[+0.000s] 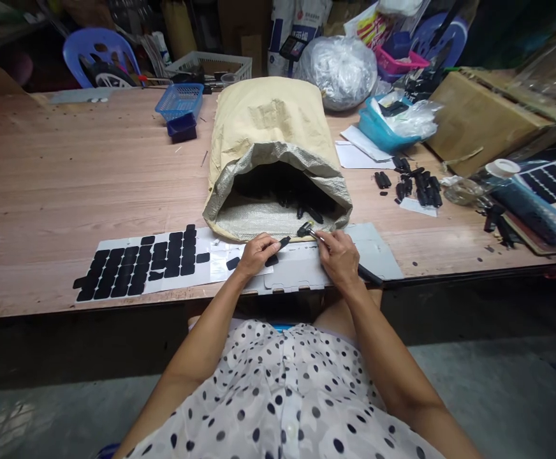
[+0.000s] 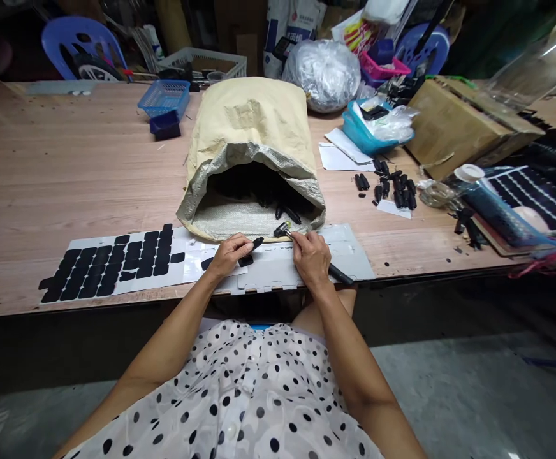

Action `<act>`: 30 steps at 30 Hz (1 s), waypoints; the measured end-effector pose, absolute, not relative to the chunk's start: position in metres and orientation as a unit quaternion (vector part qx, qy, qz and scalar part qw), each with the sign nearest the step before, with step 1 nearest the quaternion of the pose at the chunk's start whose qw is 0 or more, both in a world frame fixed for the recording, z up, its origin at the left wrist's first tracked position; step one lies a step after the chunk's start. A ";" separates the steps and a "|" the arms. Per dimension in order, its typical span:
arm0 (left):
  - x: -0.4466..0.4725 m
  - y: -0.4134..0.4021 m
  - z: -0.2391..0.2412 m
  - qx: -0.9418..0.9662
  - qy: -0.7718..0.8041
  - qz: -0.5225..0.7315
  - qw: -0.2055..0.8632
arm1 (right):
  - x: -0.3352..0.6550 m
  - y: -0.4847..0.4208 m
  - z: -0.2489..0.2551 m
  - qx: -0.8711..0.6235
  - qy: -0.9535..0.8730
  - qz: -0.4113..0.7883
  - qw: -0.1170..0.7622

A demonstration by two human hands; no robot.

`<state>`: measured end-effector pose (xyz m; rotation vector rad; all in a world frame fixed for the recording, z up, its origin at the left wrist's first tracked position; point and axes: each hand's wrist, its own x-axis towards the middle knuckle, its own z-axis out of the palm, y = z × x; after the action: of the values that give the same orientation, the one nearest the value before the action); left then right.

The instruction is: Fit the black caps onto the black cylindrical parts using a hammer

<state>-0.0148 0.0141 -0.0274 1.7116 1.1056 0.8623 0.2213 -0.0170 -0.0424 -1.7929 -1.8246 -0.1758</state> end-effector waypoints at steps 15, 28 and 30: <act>-0.016 0.010 -0.022 0.678 0.459 0.348 0.457 | 0.220 -0.020 -0.049 -0.674 -0.684 -0.068 0.270; -0.019 0.014 -0.025 0.641 0.451 0.380 0.491 | 0.216 -0.016 -0.052 -0.672 -0.683 -0.083 0.273; -0.020 0.015 -0.024 0.623 0.455 0.390 0.503 | 0.216 -0.015 -0.053 -0.671 -0.684 -0.083 0.274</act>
<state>-0.0198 0.0155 -0.0241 1.5033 1.0979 0.9427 0.2157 -0.0150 -0.0527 -1.8052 -1.8399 -0.2227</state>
